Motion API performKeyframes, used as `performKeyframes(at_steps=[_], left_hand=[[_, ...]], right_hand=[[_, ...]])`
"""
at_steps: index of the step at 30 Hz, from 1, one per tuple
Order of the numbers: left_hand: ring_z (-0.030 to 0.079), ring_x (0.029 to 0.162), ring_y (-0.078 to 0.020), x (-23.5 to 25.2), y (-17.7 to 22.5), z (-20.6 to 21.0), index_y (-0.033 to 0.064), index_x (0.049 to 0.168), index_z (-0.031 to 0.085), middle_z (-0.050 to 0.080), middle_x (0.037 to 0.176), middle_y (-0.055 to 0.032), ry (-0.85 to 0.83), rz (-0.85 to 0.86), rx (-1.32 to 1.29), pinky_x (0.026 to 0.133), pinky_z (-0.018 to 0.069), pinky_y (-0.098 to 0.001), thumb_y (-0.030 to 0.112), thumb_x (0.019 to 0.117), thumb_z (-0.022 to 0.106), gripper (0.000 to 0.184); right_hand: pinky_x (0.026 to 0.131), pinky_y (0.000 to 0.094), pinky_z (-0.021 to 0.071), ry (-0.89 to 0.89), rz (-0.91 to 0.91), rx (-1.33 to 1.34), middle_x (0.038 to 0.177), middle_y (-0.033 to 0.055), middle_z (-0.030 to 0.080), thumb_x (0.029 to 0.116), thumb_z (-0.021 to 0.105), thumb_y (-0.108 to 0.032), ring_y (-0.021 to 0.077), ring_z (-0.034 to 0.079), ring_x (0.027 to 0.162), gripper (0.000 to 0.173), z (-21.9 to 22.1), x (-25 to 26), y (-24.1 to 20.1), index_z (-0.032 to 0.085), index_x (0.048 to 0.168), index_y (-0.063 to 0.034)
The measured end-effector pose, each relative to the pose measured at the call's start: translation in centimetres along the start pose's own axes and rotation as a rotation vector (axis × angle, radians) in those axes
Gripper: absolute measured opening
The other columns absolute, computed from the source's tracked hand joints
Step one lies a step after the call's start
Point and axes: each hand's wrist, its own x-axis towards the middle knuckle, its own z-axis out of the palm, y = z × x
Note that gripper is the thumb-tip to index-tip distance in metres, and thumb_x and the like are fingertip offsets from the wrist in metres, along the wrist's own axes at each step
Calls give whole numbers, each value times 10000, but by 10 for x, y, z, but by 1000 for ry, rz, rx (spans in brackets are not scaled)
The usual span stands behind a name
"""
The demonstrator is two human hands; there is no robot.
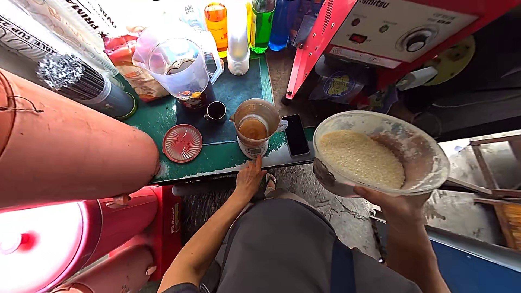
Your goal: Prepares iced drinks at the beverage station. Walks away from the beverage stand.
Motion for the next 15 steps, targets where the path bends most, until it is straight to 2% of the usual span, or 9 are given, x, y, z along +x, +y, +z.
performKeyframes(at_steps=[3,5,7,8,10,12,13,15], left_hand=[[715,905,-432,3,11,0,28,1559,385,704,1055,-263,16,-47,-9,783,565,-548,433,1077,451,633],[719,896,-422,0,11,1,78,1581,364,706,1070,-252,8,-83,-19,771,565,-548,442,1070,462,636],[707,927,-420,-8,9,3,160,1621,310,683,1145,-251,-8,-120,-73,797,553,-560,470,1055,485,669],[705,922,-412,-13,6,4,170,1611,341,678,1154,-247,33,-116,-126,798,554,-562,467,1045,506,660],[714,834,-352,-23,6,6,98,1538,468,710,1050,-198,198,-50,-293,771,577,-529,442,1018,565,631],[703,785,-232,-27,21,-7,20,1458,538,729,935,-110,281,70,-565,785,596,-444,427,993,623,624],[709,823,-188,-25,34,-19,5,1444,544,737,963,-90,265,139,-702,811,603,-401,413,985,646,623],[724,984,-167,-19,60,-46,-14,1479,490,722,1153,-120,170,259,-931,874,614,-354,382,972,686,673]], right_hand=[[1145,434,488,-76,-13,4,1438,124,565,494,1010,-468,228,564,1331,1277,-1,20,12,369,1487,15],[1139,453,494,-113,-17,28,1439,130,568,491,1011,-455,256,565,1332,1259,0,32,17,382,1482,2],[1148,449,488,-162,-40,28,1458,117,558,501,1006,-439,257,550,1352,1233,2,45,20,387,1486,-31],[1154,437,482,-191,-63,10,1464,112,553,507,1001,-450,246,543,1360,1235,3,53,21,380,1492,-36],[1153,416,478,-253,-114,-50,1458,111,554,526,982,-490,225,537,1365,1245,6,69,23,357,1498,-29],[1152,409,474,-324,-157,-97,1452,120,551,544,974,-495,216,532,1363,1232,12,85,20,360,1504,-24],[1146,396,479,-358,-175,-131,1444,118,558,548,965,-510,200,538,1356,1226,16,94,18,362,1500,-26],[1123,380,490,-412,-202,-201,1418,135,575,538,947,-538,184,555,1330,1239,26,108,16,364,1496,-10]])
